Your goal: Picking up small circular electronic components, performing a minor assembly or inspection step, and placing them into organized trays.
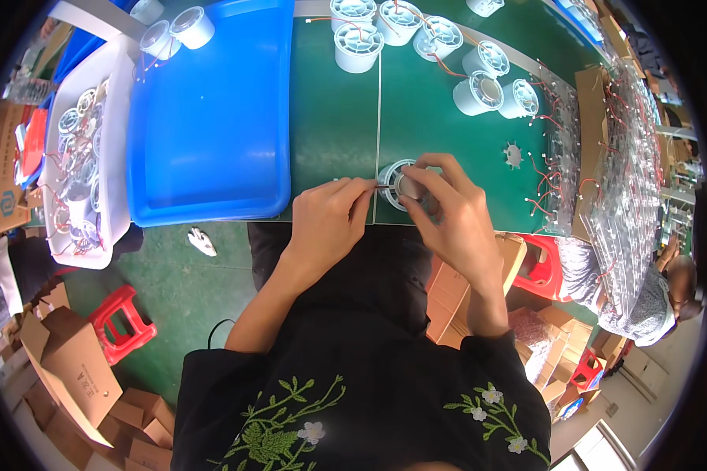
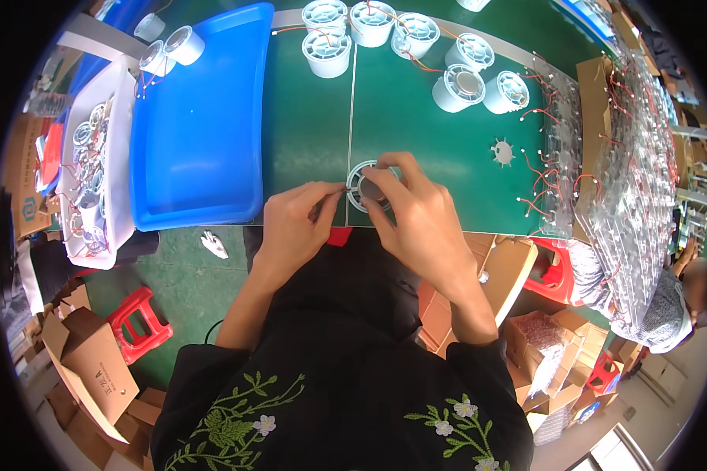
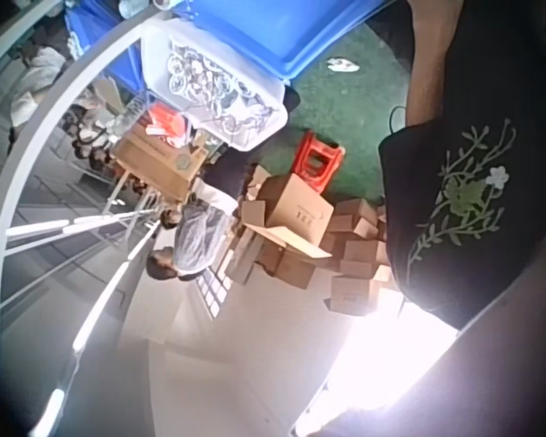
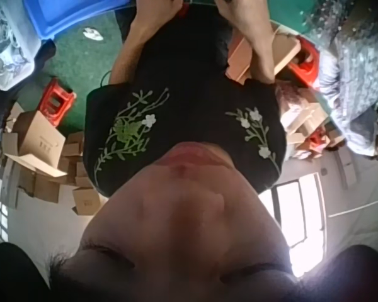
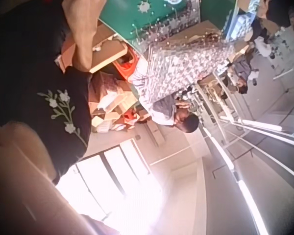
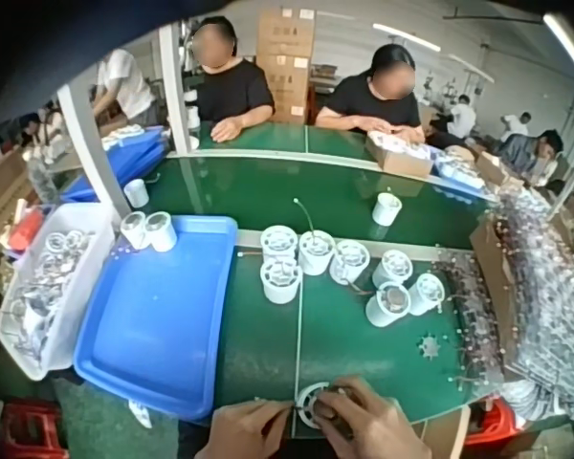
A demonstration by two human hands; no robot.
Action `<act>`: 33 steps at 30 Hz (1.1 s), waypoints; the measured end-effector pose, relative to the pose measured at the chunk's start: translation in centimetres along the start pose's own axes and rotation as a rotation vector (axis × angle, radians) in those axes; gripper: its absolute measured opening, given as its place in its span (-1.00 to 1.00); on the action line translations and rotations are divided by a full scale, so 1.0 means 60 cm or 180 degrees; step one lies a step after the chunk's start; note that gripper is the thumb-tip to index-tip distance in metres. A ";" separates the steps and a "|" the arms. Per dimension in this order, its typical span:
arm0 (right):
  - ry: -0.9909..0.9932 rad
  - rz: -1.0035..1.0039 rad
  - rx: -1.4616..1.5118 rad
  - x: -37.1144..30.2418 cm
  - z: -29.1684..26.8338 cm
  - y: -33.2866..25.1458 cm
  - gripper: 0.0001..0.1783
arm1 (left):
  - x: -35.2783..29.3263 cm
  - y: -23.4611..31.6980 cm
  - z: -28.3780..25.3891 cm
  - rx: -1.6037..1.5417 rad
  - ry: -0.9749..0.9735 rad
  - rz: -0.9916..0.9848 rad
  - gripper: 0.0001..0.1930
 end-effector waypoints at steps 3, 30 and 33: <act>-0.0012 -0.0004 0.0101 0.001 0.000 0.002 -0.65 | 0.001 -0.002 0.000 0.0032 -0.0051 -0.0116 -0.90; 0.0217 -0.0150 -0.0003 -0.008 0.015 0.018 -0.63 | 0.007 0.021 -0.009 0.0331 -0.0526 -0.0197 -0.43; 0.0196 0.0142 0.0278 0.002 0.009 0.026 -0.66 | 0.012 0.035 -0.017 0.0475 -0.0372 -0.0071 -0.43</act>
Point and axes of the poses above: each hand's wrist, its own x-axis towards the middle knuckle, its own z-axis out of the palm, y = z × x, the point moved 1 cm from there along x, towards the middle knuckle, and after that the axes turned 3 degrees about -x, right-handed, at the moved point
